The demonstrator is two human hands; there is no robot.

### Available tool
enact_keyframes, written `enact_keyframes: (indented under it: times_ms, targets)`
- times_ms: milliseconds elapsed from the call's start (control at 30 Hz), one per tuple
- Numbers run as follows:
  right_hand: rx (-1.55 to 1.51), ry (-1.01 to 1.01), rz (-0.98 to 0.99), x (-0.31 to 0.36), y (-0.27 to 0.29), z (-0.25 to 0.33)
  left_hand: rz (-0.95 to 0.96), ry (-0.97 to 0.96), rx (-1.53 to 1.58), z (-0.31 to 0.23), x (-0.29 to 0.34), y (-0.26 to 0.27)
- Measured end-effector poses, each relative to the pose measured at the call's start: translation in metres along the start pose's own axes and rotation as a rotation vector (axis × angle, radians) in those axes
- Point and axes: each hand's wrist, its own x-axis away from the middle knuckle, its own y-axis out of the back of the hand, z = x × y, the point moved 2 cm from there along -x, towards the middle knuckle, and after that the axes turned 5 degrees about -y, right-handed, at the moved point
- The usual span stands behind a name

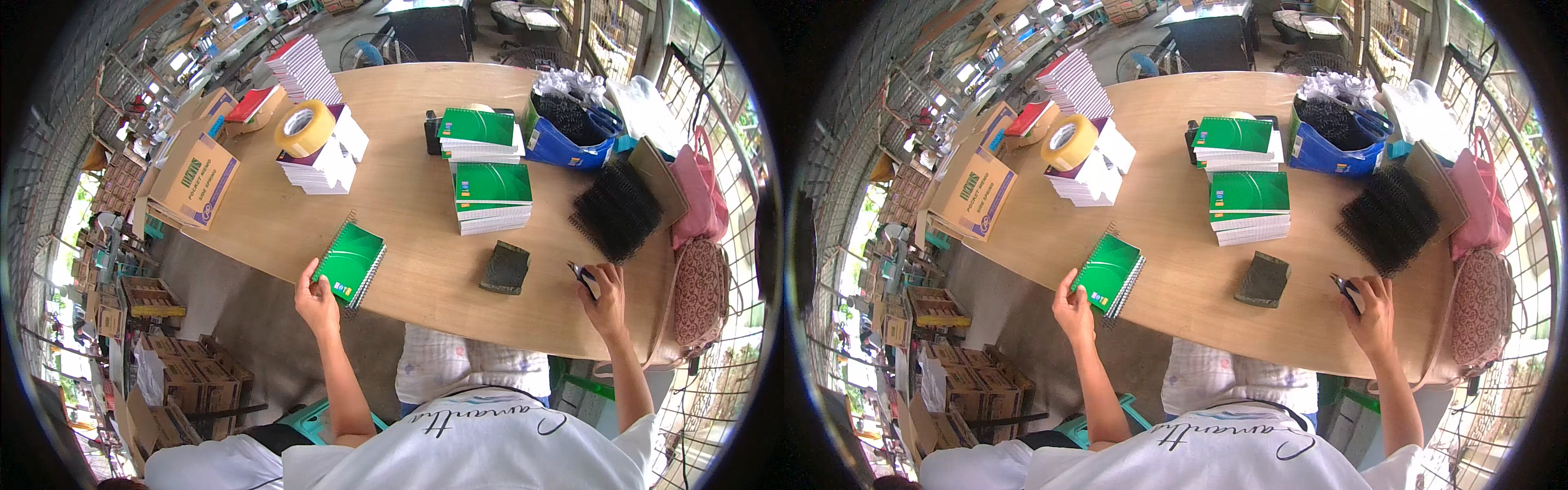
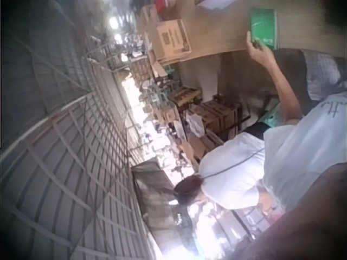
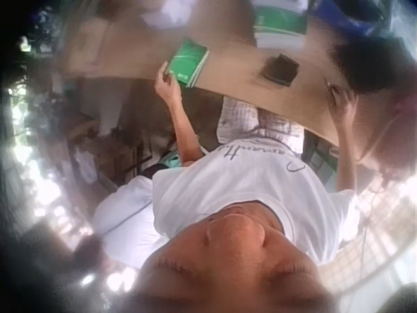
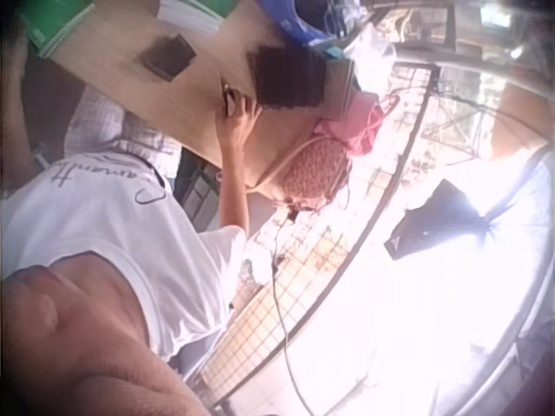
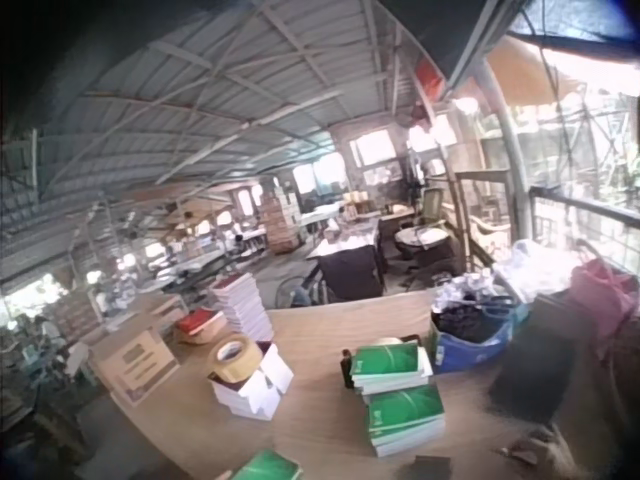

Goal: The person threads a plastic spiral coil through the holes of a notebook and then uses pliers to trim and bend the ends of the coil.

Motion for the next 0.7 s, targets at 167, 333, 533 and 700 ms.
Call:
enact_keyframes:
  times_ms: [167, 333, 533, 700]
  targets:
    - [-0.003, 0.011, 0.020, 0.018, -0.005, -0.019, 0.073, -0.031, -0.281, 0.012, -0.002, 0.014]
    - [0.171, 0.040, -0.047, 0.011, 0.005, -0.002, 0.102, -0.160, -0.607, 0.000, 0.003, 0.010]
    - [-0.471, -0.082, -0.042, 0.006, -0.023, 0.102, 0.350, -0.090, -0.223, -0.003, -0.041, 0.030]
    - [-1.281, -0.711, 0.612, -0.010, -0.187, 0.257, 0.928, 0.376, 0.417, 0.050, -0.087, 0.000]
